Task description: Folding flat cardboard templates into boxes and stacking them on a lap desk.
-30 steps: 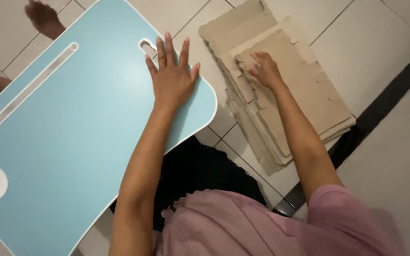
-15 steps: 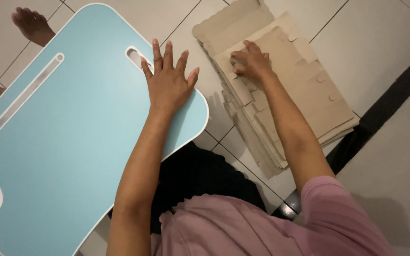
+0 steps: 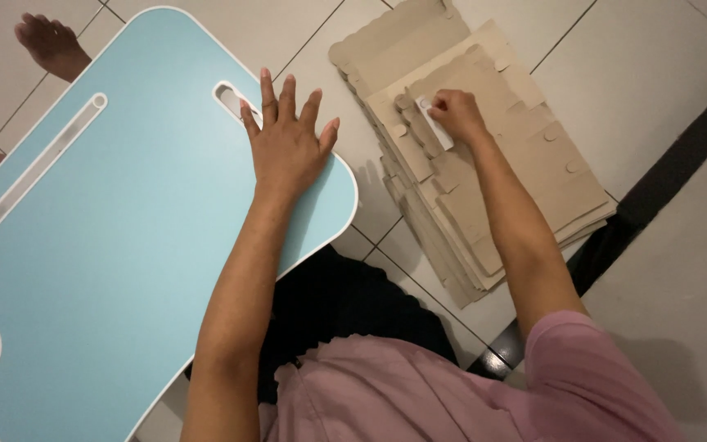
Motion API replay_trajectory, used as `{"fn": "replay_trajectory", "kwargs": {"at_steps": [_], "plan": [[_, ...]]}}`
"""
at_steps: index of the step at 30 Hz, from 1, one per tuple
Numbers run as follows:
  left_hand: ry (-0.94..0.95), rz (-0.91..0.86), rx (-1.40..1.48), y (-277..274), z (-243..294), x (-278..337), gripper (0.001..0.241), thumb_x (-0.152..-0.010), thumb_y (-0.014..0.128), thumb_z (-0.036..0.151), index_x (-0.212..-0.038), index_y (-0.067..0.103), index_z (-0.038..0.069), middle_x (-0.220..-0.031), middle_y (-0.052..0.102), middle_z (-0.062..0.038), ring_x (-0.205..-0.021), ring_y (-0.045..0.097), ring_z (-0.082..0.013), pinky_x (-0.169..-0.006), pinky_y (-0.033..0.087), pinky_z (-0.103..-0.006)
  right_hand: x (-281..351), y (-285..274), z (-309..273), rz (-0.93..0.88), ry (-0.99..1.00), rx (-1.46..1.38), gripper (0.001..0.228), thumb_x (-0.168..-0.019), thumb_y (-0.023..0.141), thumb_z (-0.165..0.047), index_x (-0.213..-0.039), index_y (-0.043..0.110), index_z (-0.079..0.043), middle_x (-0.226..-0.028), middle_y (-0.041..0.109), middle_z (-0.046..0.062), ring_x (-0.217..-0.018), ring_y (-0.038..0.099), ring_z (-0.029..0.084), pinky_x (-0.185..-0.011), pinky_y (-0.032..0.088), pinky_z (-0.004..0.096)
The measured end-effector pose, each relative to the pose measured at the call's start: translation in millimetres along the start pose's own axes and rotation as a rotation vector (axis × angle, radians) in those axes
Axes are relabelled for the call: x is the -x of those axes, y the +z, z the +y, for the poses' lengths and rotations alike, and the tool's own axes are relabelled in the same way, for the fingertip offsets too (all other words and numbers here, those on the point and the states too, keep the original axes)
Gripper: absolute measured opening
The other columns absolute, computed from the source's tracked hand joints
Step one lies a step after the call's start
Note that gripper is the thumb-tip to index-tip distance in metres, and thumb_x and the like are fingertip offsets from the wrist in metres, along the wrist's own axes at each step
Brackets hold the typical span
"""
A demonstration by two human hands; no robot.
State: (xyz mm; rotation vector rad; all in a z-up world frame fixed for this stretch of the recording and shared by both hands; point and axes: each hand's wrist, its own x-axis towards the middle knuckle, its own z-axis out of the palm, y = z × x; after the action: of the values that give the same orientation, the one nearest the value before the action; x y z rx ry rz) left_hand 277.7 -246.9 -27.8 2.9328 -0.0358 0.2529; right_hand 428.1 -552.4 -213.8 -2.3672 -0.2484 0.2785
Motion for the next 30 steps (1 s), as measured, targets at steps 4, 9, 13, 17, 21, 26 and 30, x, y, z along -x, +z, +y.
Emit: {"fn": "replay_trajectory", "kwargs": {"at_steps": [4, 9, 13, 17, 21, 26, 30], "plan": [[0.016, 0.031, 0.006, -1, 0, 0, 0.062, -0.106, 0.04, 0.056, -0.143, 0.061, 0.011, -0.158, 0.041, -0.019, -0.15, -0.002, -0.0307, -0.115, 0.004, -0.0696, 23, -52, -20, 0.032, -0.039, -0.051, 0.01, -0.094, 0.074, -0.006, -0.086, 0.07, -0.012, -0.081, 0.069, 0.003, -0.069, 0.06, 0.014, -0.069, 0.05, 0.029], [0.036, 0.084, 0.011, -1, 1, 2, 0.06, -0.107, 0.042, 0.053, -0.141, 0.062, 0.008, -0.156, 0.044, -0.021, -0.151, 0.004, -0.0333, -0.116, 0.004, -0.067, 71, -132, -47, 0.149, -0.12, -0.359, 0.02, -0.107, 0.068, -0.006, -0.089, 0.06, -0.01, -0.081, 0.059, 0.002, -0.067, 0.052, 0.012, -0.065, 0.05, 0.027], [0.126, 0.132, 0.066, 1, 6, 4, 0.051, -0.106, 0.058, 0.035, -0.146, 0.058, 0.004, -0.162, 0.032, -0.018, -0.153, 0.009, -0.0308, -0.119, 0.002, -0.0644, 98, -177, -45, 0.271, -0.206, -0.742, 0.01, -0.107, 0.065, -0.006, -0.1, 0.062, -0.012, -0.082, 0.054, -0.005, -0.061, 0.041, 0.005, -0.056, 0.037, 0.021], [0.269, -0.039, 0.464, -24, 48, 12, 0.059, -0.102, 0.059, 0.039, -0.155, 0.041, 0.02, -0.167, 0.025, -0.009, -0.155, 0.021, -0.0307, -0.125, 0.028, -0.0562, 108, -191, -89, 0.592, -0.42, -0.825, 0.013, -0.103, 0.055, 0.002, -0.097, 0.051, -0.008, -0.089, 0.049, 0.001, -0.074, 0.04, 0.012, -0.078, 0.043, 0.028], [0.306, -0.382, 1.31, -49, 82, 27, 0.078, -0.1, 0.047, 0.065, -0.161, 0.021, 0.024, -0.172, 0.023, -0.016, -0.154, 0.036, -0.0445, -0.121, 0.039, -0.0606, 95, -157, -190, 0.623, -0.774, -0.649, 0.016, -0.11, 0.058, -0.018, -0.1, 0.049, -0.008, -0.093, 0.043, 0.005, -0.081, 0.039, 0.017, -0.078, 0.04, 0.034], [-0.388, -0.141, 1.901, -56, 10, 33, 0.066, -0.085, 0.06, 0.048, -0.139, 0.043, 0.013, -0.132, 0.045, -0.011, -0.106, 0.055, -0.0241, -0.083, 0.048, -0.0368, 92, -56, -339, 0.037, -0.778, -0.92, 0.025, -0.111, 0.044, -0.018, -0.124, 0.061, -0.005, -0.115, 0.065, 0.01, -0.091, 0.062, 0.018, -0.08, 0.053, 0.03], [-0.457, 0.357, 1.871, -111, -80, 74, 0.031, -0.098, 0.065, 0.027, -0.123, 0.065, 0.009, -0.104, 0.067, -0.003, -0.09, 0.06, -0.0104, -0.075, 0.048, -0.0225, 108, 34, -410, -0.082, -1.063, -0.415, 0.031, -0.105, 0.05, -0.008, -0.131, 0.064, 0.002, -0.147, 0.053, 0.017, -0.141, 0.049, 0.033, -0.121, 0.044, 0.043]]}}
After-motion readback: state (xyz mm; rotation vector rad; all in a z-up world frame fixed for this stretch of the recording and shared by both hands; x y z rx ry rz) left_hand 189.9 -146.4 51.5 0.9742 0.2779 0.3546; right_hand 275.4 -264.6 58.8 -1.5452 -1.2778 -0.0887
